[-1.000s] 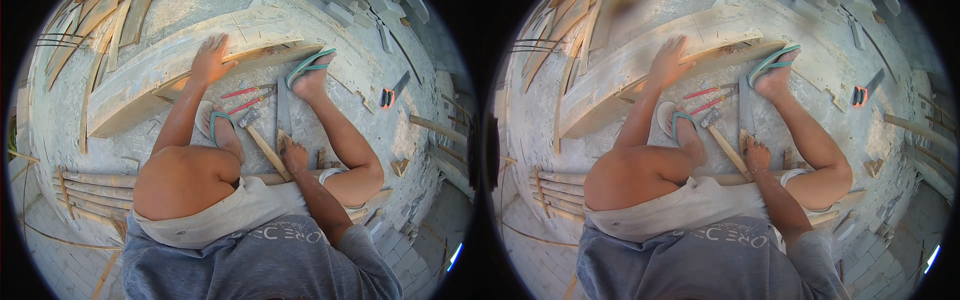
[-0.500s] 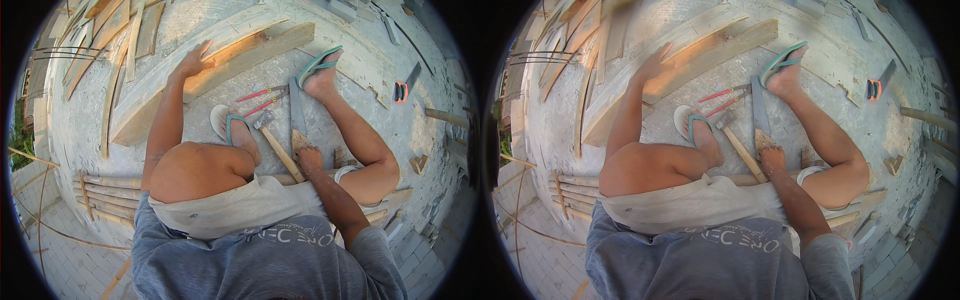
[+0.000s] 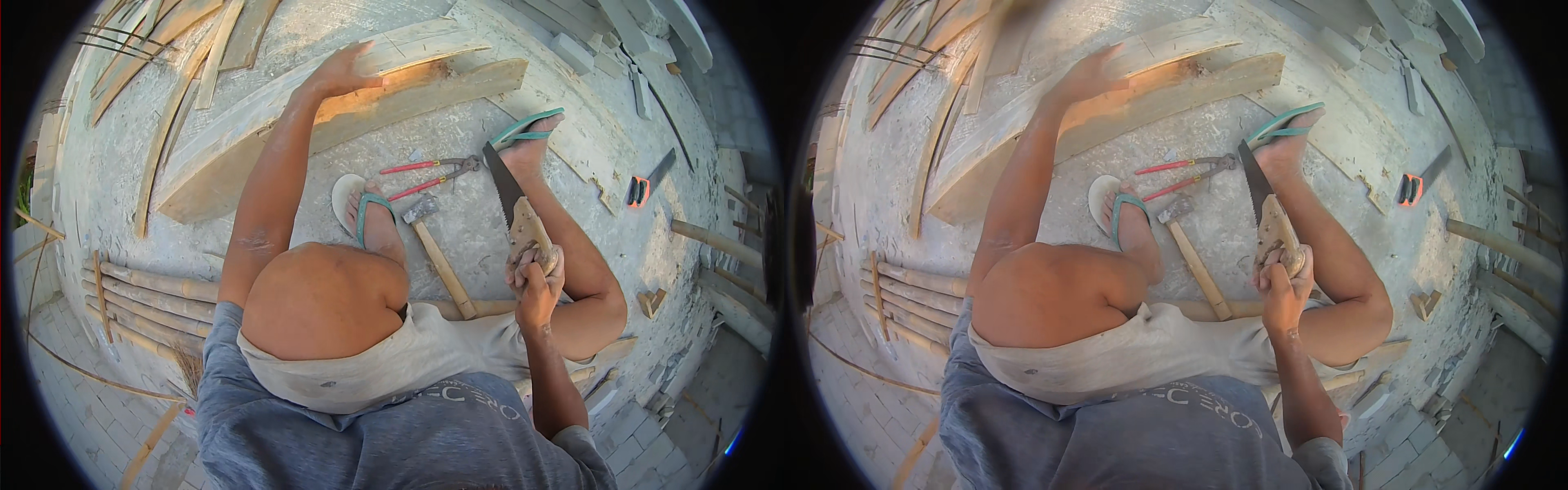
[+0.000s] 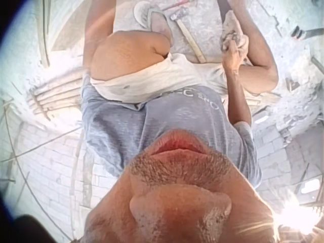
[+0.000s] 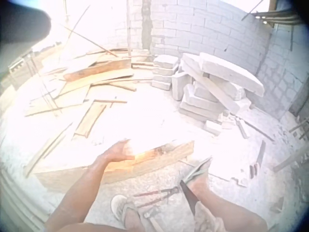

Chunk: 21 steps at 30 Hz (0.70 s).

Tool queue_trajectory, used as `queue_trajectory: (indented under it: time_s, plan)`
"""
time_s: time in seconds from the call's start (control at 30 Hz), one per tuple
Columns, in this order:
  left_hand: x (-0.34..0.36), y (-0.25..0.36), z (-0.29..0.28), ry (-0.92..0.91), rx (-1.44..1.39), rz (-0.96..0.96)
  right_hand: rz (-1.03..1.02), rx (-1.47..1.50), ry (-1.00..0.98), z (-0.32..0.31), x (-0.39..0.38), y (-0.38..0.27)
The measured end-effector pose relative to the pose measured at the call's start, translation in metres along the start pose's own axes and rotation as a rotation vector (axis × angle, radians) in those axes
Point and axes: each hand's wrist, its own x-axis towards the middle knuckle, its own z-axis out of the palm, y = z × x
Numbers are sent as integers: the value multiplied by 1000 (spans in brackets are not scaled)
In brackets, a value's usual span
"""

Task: The person measures a wooden board with a tape measure, marks it with a pencil, and saws the wood with a hand saw, occasionally using an axe to wedge the cut.

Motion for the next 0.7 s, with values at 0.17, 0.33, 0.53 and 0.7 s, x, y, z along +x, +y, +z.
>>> queue_trajectory:
  time_s: [0.17,0.33,0.53,0.7]
  plan:
    - [16,6,57,161,305,-10,-509,-245,-101,45,9,-27]
    - [-12,33,92,336,549,-21,-327,-214,-64,85,49,-35]
    - [-42,71,103,508,663,40,-467,-524,-95,94,55,-33]
    - [-35,61,99,465,589,-6,-385,-529,-120,80,43,-22]
